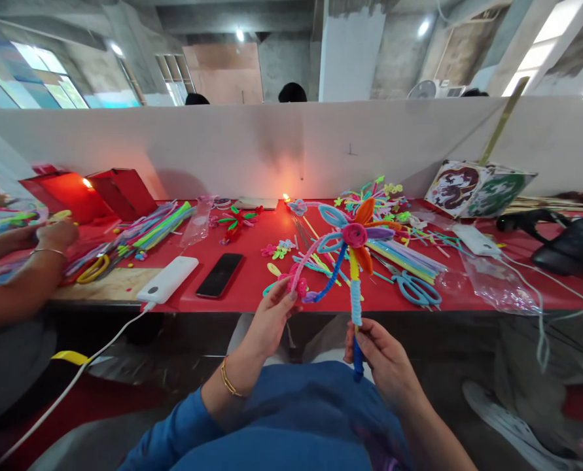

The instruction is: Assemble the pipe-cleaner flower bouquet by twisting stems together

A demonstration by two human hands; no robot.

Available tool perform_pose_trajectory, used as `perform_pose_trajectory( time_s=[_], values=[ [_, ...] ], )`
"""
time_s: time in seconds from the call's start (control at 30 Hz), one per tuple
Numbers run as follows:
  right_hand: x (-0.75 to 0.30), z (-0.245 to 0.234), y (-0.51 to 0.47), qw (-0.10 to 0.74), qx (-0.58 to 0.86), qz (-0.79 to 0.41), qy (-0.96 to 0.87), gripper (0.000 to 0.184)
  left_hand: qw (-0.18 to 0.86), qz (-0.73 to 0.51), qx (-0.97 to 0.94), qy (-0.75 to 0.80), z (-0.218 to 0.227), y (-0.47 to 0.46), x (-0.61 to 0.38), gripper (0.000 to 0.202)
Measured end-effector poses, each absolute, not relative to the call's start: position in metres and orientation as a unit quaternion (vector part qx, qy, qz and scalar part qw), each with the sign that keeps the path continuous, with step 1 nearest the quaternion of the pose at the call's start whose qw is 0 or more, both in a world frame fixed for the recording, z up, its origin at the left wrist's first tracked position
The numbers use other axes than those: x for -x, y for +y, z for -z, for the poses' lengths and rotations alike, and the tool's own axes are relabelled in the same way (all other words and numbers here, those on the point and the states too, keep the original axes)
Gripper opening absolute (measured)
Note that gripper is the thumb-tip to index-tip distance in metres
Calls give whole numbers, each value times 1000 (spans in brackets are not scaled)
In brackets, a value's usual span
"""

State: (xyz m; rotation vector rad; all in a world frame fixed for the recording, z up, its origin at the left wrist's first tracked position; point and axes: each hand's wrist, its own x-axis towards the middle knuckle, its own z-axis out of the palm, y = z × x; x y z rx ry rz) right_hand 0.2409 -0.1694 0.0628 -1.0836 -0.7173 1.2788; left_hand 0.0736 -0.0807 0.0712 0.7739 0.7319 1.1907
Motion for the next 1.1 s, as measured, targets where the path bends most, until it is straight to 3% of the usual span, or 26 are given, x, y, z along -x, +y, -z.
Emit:
perform_pose_trajectory(
  time_s=[0.33,0.53,0.7,0.9,1.1],
  values=[
    [-250,-66,-175,639,472,-516,-320,19,720,-520,-384,251,-95,-99,-68,14],
    [-251,-65,-177,662,489,-475,-312,20,679,-544,-453,194,-105,-110,-62,41],
    [-254,-63,-179,664,502,-474,-286,22,569,-520,-603,206,-105,-116,-53,48],
    [-253,-60,-181,670,507,-447,-305,21,447,-569,-618,307,-100,-112,-52,30],
    [-253,-58,-182,669,509,-440,-318,18,501,-615,-503,344,-100,-102,-53,18]
  ],
)
